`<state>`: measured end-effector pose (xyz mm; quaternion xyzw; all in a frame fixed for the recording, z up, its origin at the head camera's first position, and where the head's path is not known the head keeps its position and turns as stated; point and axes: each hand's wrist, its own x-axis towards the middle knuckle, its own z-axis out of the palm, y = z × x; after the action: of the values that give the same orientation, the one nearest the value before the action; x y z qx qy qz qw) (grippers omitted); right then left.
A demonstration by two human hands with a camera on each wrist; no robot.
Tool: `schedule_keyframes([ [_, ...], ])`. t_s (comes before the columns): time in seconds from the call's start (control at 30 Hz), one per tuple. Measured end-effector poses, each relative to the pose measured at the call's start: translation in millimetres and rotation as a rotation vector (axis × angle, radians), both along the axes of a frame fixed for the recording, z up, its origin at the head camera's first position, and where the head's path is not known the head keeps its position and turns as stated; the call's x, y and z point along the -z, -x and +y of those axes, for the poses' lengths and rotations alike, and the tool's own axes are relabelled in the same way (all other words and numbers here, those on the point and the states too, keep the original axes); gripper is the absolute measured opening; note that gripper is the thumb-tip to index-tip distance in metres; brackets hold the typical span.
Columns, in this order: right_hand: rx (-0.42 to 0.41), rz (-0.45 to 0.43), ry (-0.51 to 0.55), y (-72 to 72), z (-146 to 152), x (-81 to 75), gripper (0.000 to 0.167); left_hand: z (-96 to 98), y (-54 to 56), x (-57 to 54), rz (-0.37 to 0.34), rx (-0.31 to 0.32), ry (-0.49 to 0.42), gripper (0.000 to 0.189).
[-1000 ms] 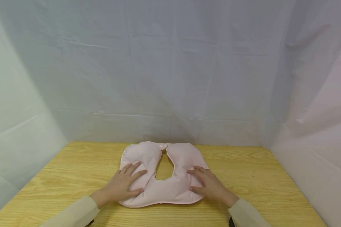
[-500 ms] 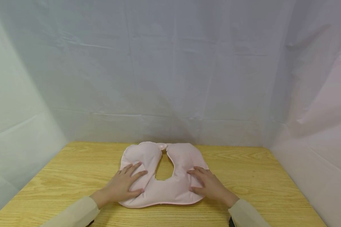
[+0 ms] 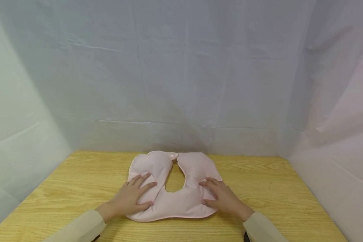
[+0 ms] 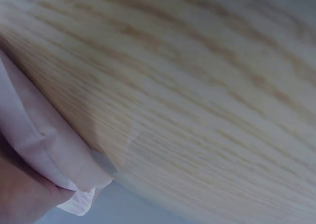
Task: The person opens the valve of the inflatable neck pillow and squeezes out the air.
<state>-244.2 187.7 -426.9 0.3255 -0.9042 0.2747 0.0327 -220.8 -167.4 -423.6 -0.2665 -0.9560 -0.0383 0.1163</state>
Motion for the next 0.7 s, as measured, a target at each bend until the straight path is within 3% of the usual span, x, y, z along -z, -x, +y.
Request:
schedule_keyframes([
  [0.4,0.003,-0.056,-0.035,1.6,1.1,1.6,0.059,0.8,0.4,-9.6,-0.030,0.008,-0.013,0.059],
  [0.7,-0.022,-0.068,-0.051,0.7,0.6,0.6,0.061,-1.5,4.0,-9.7,-0.032,0.001,-0.030,0.059],
])
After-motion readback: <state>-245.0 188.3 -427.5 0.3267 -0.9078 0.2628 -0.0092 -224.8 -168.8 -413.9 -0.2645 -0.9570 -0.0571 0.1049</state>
